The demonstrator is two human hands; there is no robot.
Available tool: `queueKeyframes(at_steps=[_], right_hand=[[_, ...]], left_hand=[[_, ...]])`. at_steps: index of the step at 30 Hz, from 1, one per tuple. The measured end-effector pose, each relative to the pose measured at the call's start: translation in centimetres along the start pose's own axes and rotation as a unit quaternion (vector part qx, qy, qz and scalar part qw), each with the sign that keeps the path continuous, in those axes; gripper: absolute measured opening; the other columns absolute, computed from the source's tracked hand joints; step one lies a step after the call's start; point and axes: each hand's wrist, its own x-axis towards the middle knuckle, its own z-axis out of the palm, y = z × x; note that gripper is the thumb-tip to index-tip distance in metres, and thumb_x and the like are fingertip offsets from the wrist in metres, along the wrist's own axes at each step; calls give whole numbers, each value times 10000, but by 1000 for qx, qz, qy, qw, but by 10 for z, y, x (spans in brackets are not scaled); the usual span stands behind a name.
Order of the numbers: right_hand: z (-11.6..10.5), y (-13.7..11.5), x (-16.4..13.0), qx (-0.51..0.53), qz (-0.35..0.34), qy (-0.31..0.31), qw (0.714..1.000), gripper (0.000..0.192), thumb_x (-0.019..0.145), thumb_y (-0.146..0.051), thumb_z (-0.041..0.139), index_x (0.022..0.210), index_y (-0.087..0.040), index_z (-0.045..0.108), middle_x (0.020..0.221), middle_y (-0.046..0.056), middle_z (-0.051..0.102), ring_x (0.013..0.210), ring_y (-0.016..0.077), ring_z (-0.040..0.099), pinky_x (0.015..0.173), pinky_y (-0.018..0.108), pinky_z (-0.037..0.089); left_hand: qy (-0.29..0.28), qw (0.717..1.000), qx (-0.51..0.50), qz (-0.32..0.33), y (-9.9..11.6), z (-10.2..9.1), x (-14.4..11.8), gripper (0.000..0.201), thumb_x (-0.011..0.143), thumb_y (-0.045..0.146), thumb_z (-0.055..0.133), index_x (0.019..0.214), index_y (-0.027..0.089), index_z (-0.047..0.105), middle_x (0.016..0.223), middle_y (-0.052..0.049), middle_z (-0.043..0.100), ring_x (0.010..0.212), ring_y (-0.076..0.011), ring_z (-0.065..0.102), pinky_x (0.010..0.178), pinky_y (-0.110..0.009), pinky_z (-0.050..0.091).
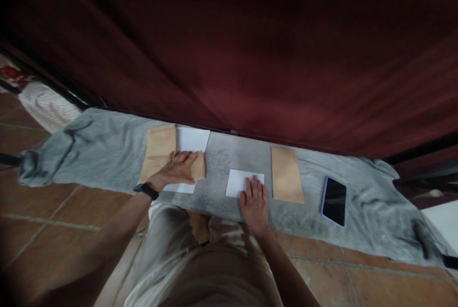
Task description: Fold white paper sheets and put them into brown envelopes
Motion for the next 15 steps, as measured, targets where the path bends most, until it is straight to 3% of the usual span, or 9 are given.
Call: queueKeyframes(at_steps=[8,15], right_hand=[[-5,-2,3,38,18,0,999,553,1039,-288,472,1565,-133,404,1637,205,361,1504,340,363,1195,564,326],[-24,-19,30,211,50,-26,976,475,1034,-298,456,1495,-189,494,1541,173,516,1451,295,452,1192,572,354]], left_hand=[[73,996,-3,44,46,-1,-18,1140,708,497,778,1632,205,179,1567,-207,397,1493,-393,325,1242,-608,130],[86,994,-12,67,91,14,-26,1153,707,506,789,1637,202,179,1556,-227,406,1481,-408,349,1230,-638,131]])
